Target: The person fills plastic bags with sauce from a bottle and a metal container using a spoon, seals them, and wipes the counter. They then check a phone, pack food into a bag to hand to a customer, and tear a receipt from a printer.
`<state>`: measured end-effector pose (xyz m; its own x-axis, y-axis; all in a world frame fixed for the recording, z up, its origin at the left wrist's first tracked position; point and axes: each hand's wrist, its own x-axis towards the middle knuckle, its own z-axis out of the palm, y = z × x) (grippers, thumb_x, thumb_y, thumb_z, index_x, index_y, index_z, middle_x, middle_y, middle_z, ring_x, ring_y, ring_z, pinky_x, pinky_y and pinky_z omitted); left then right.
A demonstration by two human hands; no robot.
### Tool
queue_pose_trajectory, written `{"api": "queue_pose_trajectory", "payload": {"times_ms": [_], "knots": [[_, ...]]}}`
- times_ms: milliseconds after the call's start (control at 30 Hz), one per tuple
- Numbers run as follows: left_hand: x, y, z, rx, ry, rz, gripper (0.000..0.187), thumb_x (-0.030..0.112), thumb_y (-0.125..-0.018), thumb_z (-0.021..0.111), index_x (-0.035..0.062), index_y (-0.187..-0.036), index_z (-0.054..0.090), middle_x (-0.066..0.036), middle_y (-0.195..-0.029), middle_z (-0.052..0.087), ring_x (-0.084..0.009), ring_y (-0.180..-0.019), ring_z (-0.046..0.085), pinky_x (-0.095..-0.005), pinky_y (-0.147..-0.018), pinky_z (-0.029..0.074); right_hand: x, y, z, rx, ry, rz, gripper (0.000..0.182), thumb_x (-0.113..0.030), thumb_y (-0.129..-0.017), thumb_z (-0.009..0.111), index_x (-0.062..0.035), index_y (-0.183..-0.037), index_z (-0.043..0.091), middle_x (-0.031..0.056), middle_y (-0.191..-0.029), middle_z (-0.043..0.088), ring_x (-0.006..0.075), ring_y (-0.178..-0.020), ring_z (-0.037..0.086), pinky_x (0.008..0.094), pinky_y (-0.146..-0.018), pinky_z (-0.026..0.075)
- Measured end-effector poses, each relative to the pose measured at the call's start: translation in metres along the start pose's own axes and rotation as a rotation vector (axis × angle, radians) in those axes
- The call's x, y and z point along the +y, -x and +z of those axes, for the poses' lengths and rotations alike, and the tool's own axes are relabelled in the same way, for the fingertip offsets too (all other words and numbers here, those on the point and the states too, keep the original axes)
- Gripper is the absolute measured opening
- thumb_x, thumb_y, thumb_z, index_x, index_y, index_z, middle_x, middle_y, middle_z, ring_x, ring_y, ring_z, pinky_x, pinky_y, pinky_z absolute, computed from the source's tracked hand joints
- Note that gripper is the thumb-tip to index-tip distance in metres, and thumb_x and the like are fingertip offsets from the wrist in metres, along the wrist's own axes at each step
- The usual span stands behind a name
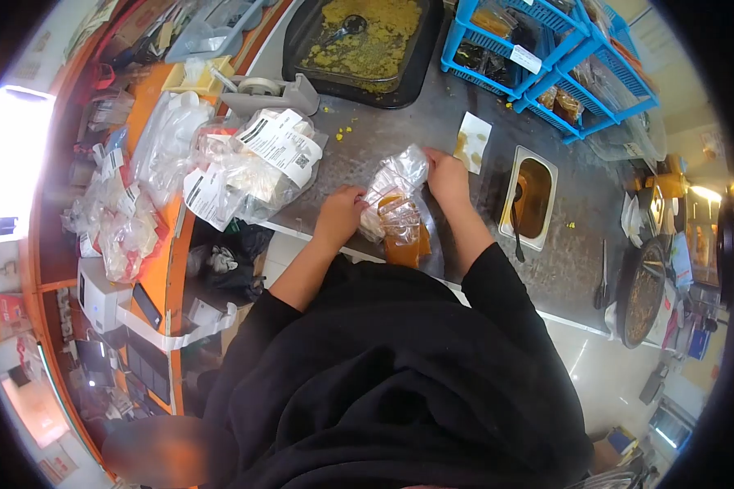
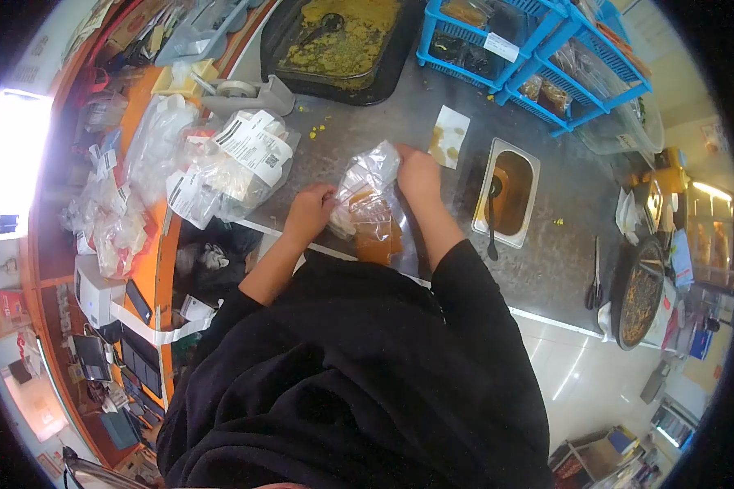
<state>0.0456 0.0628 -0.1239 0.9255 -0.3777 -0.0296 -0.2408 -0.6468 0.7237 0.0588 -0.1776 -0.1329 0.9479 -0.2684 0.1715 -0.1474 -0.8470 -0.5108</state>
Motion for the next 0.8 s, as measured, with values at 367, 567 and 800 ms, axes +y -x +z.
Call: {"api": "queue_pose_trajectory", "payload": {"times_ms": [367, 567, 800], "knots": [[0.027, 0.011, -0.041, 0.085, 0.099, 0.085, 0.026, 0.017, -0.087, 0.063, 0.0046, -0.109, 0.061, -0.013, -0.097, 0.058, -0.0277, -0.082, 0.060, -0.0363, -0.073, 0.048, -0.029, 0.023, -0.006, 0.082, 0.150, 0.042, 0.006, -0.020, -0.078, 0.067, -0.0164, -0.082, 0.071, -0.0032, -0.088, 0.063, 0.0218, -0.094, 0.056, 0.0426, -0.080, 0.039], [0.065, -0.015, -0.061, 0.045, 0.346, 0.108, 0.023, 0.019, -0.089, 0.063, 0.0022, -0.104, 0.062, -0.011, -0.093, 0.063, -0.0153, -0.075, 0.060, -0.0283, -0.065, 0.047, -0.091, 0.038, -0.081, 0.260, -0.016, -0.060, 0.004, -0.017, -0.077, 0.068, -0.0165, -0.079, 0.071, -0.0041, -0.085, 0.062, 0.0211, -0.091, 0.055, 0.0387, -0.075, 0.036], [0.089, -0.016, -0.074, -0.281, 0.520, 0.104, 0.020, 0.018, -0.086, 0.067, -0.0009, -0.081, 0.061, -0.003, -0.064, 0.061, -0.0086, -0.056, 0.056, -0.0259, -0.054, 0.045, -0.123, 0.076, -0.115, 0.299, -0.169, -0.064, 0.025, -0.013, -0.068, 0.077, -0.0098, -0.091, 0.068, 0.0042, -0.088, 0.065, 0.0263, -0.088, 0.059, 0.0366, -0.076, 0.044]]}}
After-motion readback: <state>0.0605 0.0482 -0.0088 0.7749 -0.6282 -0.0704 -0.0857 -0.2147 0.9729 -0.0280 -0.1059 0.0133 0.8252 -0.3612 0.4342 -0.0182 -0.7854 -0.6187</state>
